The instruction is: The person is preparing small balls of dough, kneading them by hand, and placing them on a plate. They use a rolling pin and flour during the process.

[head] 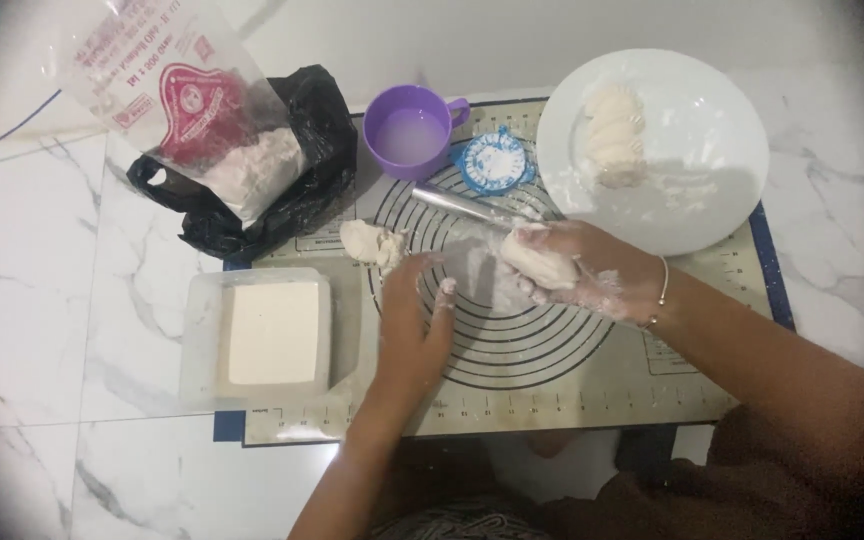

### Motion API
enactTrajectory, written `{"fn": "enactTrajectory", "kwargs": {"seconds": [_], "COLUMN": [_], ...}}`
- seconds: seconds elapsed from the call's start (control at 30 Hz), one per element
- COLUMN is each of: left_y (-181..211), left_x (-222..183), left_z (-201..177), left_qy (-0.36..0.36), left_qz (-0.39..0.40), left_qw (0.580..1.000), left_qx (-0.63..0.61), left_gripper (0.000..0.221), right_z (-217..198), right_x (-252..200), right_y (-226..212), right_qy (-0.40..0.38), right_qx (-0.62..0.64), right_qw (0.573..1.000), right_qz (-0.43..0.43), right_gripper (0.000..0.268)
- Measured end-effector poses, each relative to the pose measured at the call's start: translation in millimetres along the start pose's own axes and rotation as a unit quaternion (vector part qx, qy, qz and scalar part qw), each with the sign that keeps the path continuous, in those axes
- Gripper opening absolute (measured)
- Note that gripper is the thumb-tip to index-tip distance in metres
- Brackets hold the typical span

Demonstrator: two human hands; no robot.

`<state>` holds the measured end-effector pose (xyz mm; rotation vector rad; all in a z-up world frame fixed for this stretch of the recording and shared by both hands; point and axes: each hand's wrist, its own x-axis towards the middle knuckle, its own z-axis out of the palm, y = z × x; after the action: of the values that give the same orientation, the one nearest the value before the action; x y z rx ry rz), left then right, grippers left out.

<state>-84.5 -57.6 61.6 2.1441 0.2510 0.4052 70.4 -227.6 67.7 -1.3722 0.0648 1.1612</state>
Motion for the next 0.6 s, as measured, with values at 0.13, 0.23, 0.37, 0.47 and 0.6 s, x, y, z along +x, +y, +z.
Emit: {"fn": "enactTrajectory", "kwargs": {"seconds": [0.13,0.23,0.37,0.47,0.6], "left_y": [12,16,19,11,-16], "left_x": [5,21,44,64,79], "left_z": [12,19,27,36,53], "left_qy": [-0.058,-0.055,0.006,0.052,0.104], "left_qz": [-0.092,-0.114,-0.143,-0.173,-0.154], "left_qw": [0.972,0.959,0.945,0.916,0.912], "left_qx": [-0.209,-0.252,-0.293,-0.358,-0.365], "left_gripper": [0.04,0.042,0.044,0.041,0.038], "right_z": [17,17,8,-3,-26], "right_x": [-6,0,15,32,68], "right_y": [-5,-3,12,28,38], "right_qy": [-0.02,-0.029,-0.013,0.034,0.057], "right_qx": [-0.009,0.004,0.011,-0.073,-0.181], "right_qw": [0.999,0.999,0.998,0.989,0.958], "right_qz": [-0.028,-0.04,-0.062,-0.127,-0.215], "right_gripper": [0.068,0.054,0.055,0.053,0.039]}}
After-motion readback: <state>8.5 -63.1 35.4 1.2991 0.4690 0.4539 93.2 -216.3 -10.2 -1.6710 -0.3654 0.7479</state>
